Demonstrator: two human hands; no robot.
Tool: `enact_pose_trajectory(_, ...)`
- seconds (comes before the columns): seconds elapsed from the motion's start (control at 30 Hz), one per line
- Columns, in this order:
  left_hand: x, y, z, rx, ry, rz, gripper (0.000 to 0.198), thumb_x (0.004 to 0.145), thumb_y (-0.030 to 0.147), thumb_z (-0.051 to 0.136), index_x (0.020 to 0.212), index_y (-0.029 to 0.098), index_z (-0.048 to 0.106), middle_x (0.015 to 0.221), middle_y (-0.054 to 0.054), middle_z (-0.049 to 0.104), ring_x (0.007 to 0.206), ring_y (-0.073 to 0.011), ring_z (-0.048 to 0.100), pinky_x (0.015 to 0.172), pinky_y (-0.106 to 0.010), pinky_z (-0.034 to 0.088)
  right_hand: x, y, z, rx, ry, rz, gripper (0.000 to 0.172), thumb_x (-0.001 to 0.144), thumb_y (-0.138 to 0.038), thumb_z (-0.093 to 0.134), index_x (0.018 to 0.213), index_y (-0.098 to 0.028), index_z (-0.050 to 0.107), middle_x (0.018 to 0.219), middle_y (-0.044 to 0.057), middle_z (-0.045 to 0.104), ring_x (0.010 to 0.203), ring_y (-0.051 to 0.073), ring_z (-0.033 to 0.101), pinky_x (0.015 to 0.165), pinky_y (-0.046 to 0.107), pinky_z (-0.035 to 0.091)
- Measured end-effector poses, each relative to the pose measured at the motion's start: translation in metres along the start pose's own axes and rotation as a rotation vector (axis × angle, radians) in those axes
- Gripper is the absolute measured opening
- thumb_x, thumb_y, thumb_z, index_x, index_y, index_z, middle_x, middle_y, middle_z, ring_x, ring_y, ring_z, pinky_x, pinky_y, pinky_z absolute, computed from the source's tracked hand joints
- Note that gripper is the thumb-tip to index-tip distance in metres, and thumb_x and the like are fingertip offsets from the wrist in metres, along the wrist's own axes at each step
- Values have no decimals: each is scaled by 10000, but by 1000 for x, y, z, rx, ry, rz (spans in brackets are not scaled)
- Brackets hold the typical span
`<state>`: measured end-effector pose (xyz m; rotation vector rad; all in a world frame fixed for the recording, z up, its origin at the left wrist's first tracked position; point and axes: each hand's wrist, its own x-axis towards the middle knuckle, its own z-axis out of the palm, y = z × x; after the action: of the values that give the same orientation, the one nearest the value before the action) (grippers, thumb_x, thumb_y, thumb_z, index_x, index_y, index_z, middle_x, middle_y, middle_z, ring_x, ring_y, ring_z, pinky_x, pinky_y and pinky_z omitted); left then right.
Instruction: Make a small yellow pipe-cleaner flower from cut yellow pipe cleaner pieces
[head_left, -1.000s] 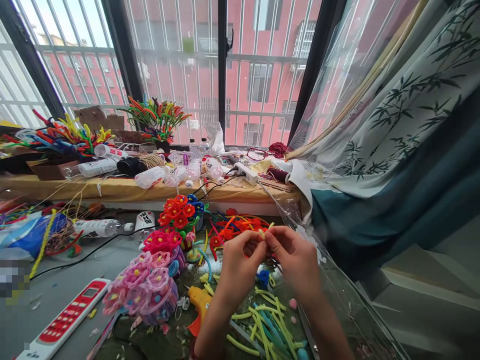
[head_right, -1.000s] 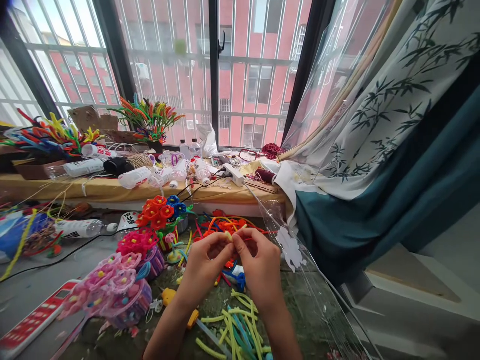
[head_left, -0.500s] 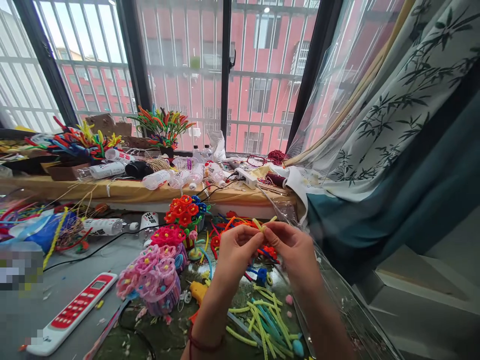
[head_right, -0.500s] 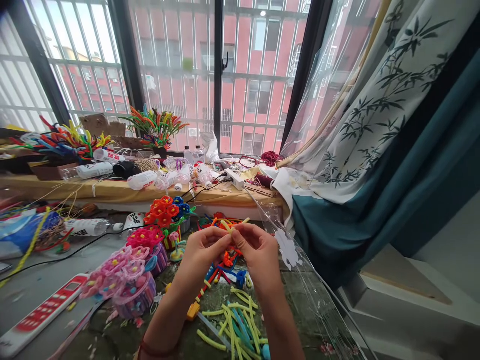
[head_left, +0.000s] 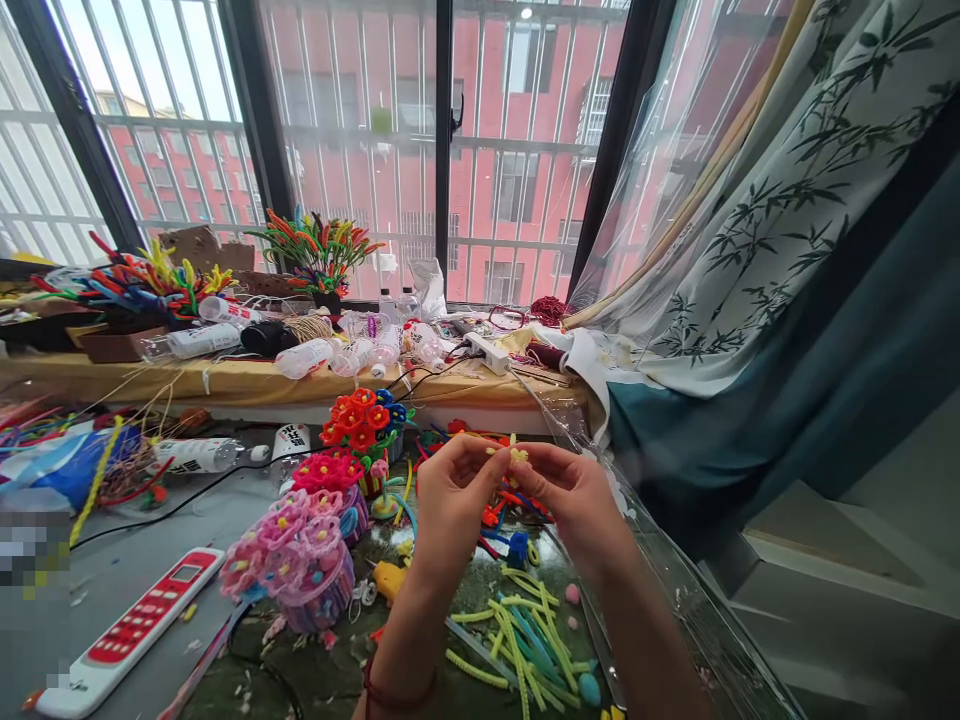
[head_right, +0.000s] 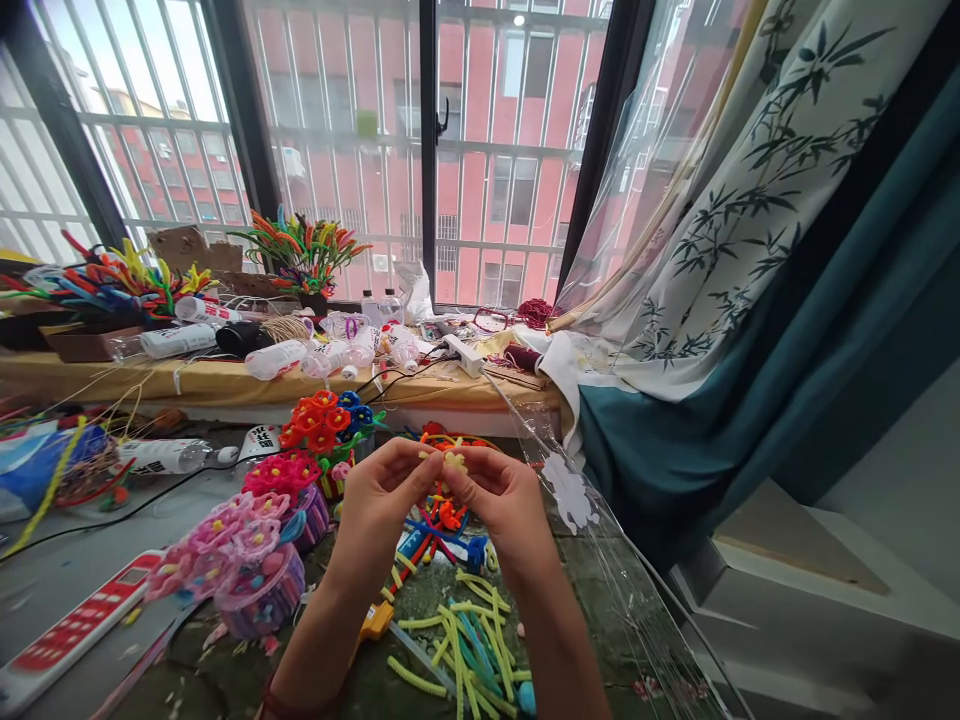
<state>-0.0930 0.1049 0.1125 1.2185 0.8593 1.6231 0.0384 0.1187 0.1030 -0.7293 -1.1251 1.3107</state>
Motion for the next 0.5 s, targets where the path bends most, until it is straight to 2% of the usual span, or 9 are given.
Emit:
enact_pose_trajectory(0.1, 1, -1, -2, -49, -11, -13, 158, 755, 264, 806, 766, 147, 700, 687, 16, 685, 606, -71, 572, 571, -154, 443, -1, -1, 1, 28, 34, 2, 273, 612, -354, 910, 812, -204, 801, 822, 55, 803, 745, 191, 726, 731, 297, 569)
enact_pose_trajectory(0.2, 4, -4, -7, -102, -100, -3, 140, 764, 276, 807, 798, 154, 747, 656, 22, 671, 581, -60, 548, 547, -143, 425, -1, -2, 0, 54, 72, 11, 283, 571, -351, 927, 773, -199, 800, 751, 44, 788, 661, 165, 697, 653, 272, 552)
enact_pose_trajectory(0.37, 8, -6, -12, -128, -228, 21, 121, 750, 274, 824, 767, 170, 764, 698, 14, 679, 593, -63, 546, 546, -152, 416, -2, -5, -2, 29, 40, 66, 295, 565, -388, 921, 724, -169, 804, 607, 24, 720, 504, 105, 580, 518, 230, 453)
enact_pose_trajectory(0.5, 7, -2, -12, -116, -326, 76, 150, 766, 286, 810, 732, 164, 730, 712, 16, 637, 648, -80, 542, 612, -178, 424, -3, -7, -2, 24, 24, 103, 302, 560, -395, 923, 719, -167, 805, 592, 24, 713, 504, 116, 580, 503, 233, 435)
